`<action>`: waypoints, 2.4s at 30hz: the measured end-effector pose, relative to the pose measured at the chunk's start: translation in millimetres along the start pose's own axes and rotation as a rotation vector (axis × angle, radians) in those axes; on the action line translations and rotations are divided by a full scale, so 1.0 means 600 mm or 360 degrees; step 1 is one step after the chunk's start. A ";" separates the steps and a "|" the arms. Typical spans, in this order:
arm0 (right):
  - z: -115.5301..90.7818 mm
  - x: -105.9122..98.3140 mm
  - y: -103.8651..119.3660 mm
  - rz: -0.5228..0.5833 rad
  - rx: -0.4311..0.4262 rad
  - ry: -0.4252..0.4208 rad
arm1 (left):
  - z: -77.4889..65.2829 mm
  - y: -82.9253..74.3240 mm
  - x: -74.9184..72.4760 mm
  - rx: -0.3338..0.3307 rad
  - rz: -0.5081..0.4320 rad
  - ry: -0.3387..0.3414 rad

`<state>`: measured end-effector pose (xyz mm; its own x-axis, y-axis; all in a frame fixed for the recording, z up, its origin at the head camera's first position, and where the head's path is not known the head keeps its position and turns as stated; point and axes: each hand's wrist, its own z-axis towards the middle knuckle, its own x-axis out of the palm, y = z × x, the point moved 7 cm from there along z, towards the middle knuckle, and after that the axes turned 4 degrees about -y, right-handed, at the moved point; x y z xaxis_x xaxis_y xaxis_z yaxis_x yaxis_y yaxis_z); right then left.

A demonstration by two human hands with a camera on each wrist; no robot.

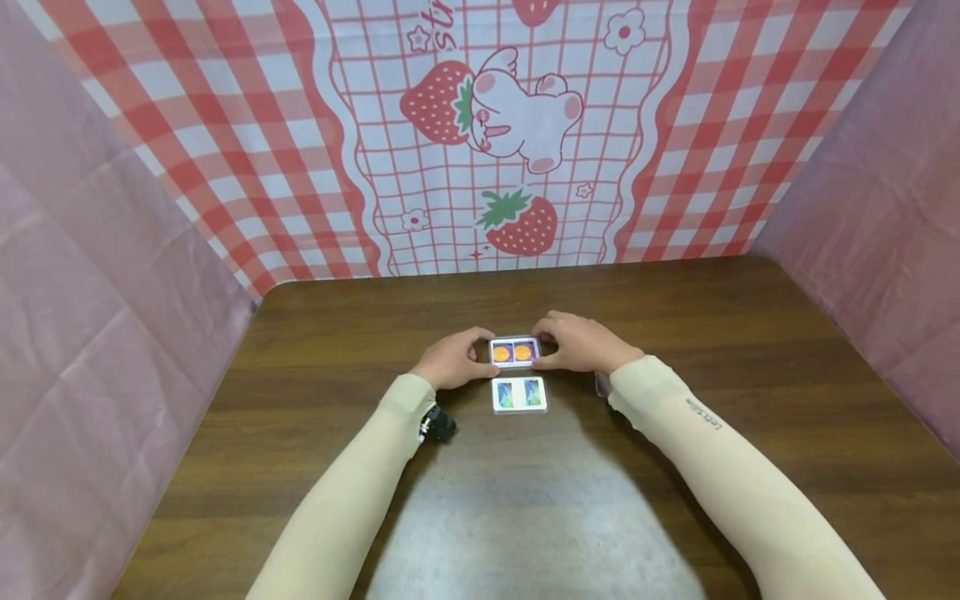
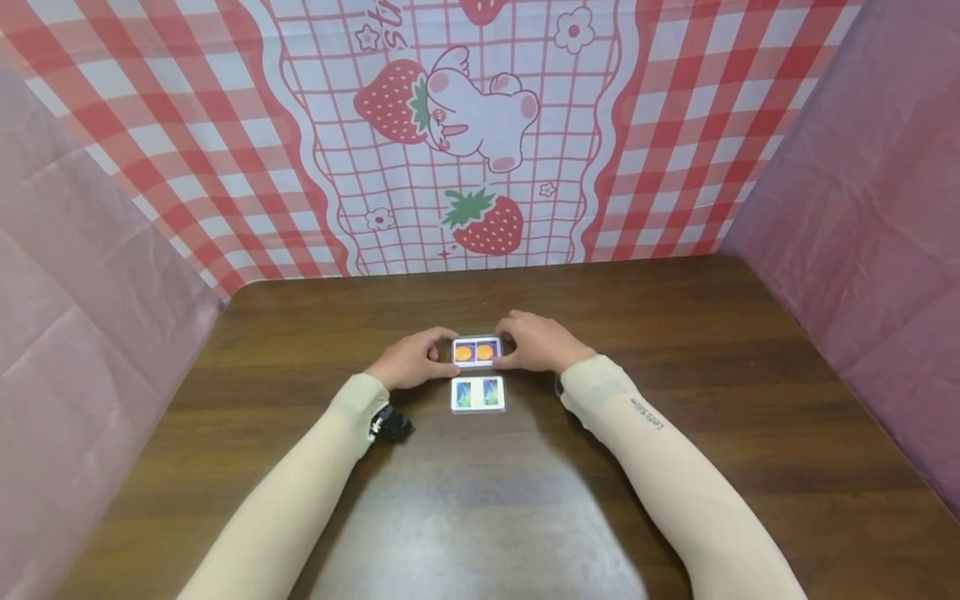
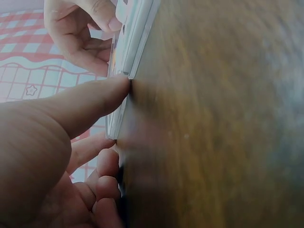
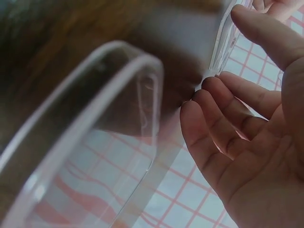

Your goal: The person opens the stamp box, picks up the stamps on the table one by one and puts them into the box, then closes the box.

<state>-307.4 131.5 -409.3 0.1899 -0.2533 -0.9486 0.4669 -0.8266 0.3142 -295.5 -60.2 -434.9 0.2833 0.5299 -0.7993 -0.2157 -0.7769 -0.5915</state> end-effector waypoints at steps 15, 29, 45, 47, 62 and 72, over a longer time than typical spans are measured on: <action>0.003 0.003 -0.001 0.0041 0.0018 0.0021 | 0.001 0.001 -0.001 -0.0013 -0.0064 0.0036; -0.033 -0.031 -0.046 0.0123 0.0047 -0.0047 | -0.001 -0.004 -0.003 0.0001 -0.0047 -0.0039; -0.115 -0.062 -0.112 -0.0022 0.0027 -0.0118 | 0.022 0.001 -0.019 -0.0049 0.0000 -0.0019; -0.120 -0.062 -0.118 -0.0023 0.0030 -0.0117 | 0.026 0.003 -0.020 -0.0058 0.0010 -0.0024; -0.136 -0.050 -0.140 -0.0003 0.0067 -0.0074 | 0.041 0.008 -0.031 -0.0118 0.0064 -0.0063; -0.139 -0.046 -0.145 0.0049 0.0072 -0.0086 | 0.016 0.004 -0.034 -0.0013 -0.0013 -0.0113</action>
<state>-281.4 252.7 -407.1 0.1562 -0.3044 -0.9397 0.4216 -0.8398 0.3421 -310.5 -69.6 -421.1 0.2181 0.5590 -0.8000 -0.2059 -0.7749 -0.5976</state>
